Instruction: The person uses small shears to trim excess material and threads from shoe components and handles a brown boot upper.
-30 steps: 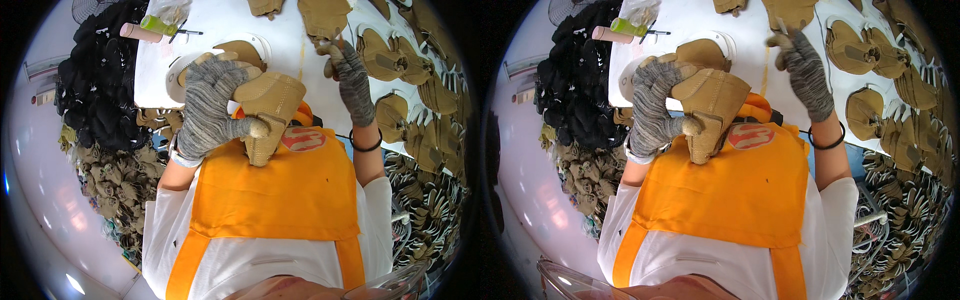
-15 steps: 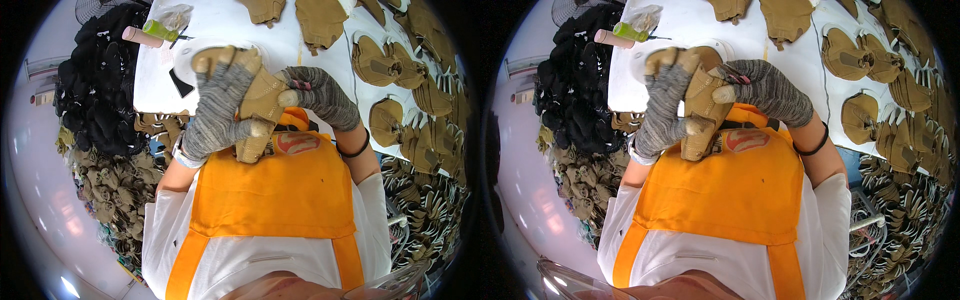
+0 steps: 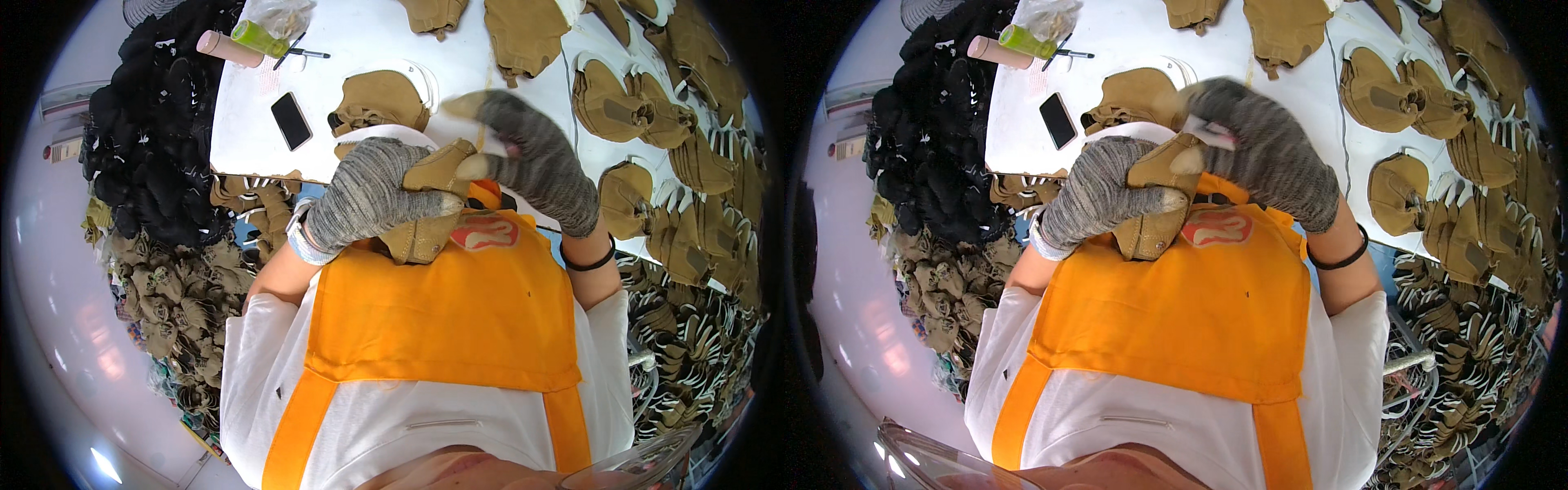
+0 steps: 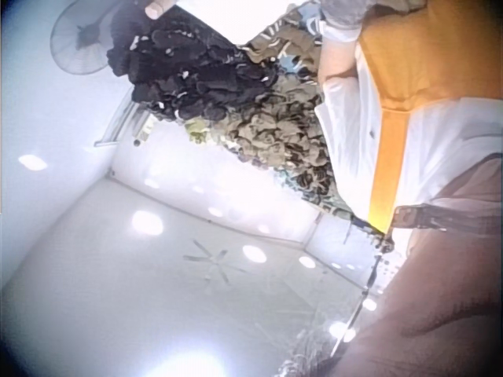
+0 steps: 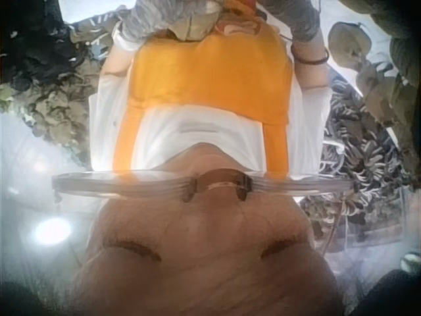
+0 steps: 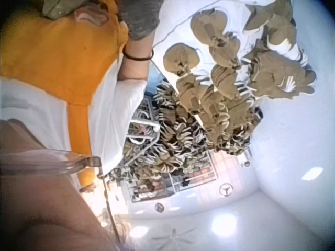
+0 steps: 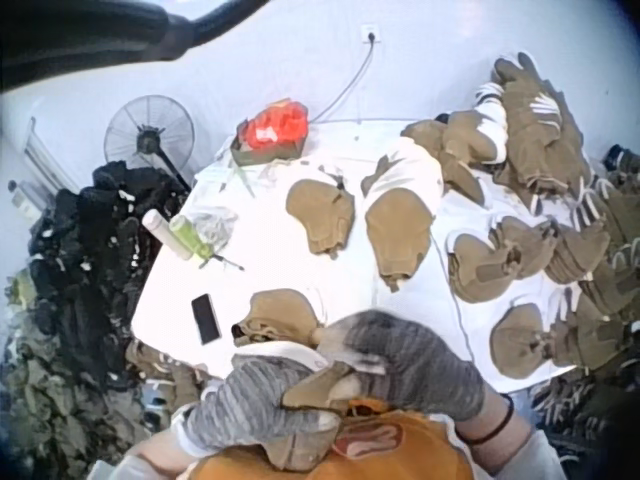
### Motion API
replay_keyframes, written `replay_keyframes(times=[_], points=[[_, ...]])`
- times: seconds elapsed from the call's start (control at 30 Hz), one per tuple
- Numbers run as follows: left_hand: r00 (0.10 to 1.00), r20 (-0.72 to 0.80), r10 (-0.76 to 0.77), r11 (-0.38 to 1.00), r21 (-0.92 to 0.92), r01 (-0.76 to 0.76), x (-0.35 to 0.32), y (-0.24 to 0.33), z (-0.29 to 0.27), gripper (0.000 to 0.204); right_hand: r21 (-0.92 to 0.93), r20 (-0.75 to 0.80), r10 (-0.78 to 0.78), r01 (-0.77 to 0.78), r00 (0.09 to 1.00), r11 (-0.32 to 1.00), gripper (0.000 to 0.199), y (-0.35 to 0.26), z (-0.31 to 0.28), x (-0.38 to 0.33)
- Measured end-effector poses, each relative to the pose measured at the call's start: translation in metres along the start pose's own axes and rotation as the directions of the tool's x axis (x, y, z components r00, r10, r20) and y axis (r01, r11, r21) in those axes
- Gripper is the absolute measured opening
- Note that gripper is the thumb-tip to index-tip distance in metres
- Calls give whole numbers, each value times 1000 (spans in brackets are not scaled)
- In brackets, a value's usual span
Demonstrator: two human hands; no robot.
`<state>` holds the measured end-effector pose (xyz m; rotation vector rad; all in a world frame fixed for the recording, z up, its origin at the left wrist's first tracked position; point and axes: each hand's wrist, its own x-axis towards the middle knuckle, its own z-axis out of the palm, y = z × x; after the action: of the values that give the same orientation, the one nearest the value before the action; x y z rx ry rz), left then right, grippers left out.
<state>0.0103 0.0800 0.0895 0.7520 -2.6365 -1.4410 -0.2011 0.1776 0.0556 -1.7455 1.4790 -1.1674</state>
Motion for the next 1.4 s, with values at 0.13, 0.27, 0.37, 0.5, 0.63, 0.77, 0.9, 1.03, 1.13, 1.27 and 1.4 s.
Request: replay_keyframes(times=[0.13,0.27,0.37,0.5,0.63,0.77,0.9,1.03,1.13,1.27,1.4], points=[[995,-29,101,984,150,-95,1,-5,1,55,191,160,147,-177,976,966,38,-4,2,-1],[977,-110,185,983,23,-183,0,-3,1,54,419,189,298,-351,936,838,37,-10,0,-5],[994,-75,85,977,-187,-98,-5,-5,3,45,478,178,302,-350,937,805,38,-11,5,-12],[990,-127,67,940,-323,-105,-10,-17,16,36,488,84,305,-306,949,817,38,-12,-3,-13],[991,-120,64,924,-368,-104,-11,-22,22,42,206,16,328,-324,945,923,43,-22,-26,-20],[985,-134,107,904,-399,-152,-7,-28,27,46,-177,-38,21,-27,999,984,53,-10,-21,-24],[984,-59,167,918,-354,-177,0,-23,18,48,-339,45,-126,134,991,931,47,-1,-25,-26],[990,-58,132,902,-408,-144,-1,-27,20,48,-418,30,-240,230,970,879,36,0,-24,-29],[992,-54,112,904,-409,-124,0,-25,21,49,-476,96,-104,137,990,869,31,-21,-27,-23],[974,-85,210,936,-269,-225,2,-25,20,51,-535,173,-70,153,982,831,34,-28,-30,-22],[957,-118,264,926,-245,-286,1,-34,24,53,-488,139,-56,118,989,865,34,-31,-30,-22]])
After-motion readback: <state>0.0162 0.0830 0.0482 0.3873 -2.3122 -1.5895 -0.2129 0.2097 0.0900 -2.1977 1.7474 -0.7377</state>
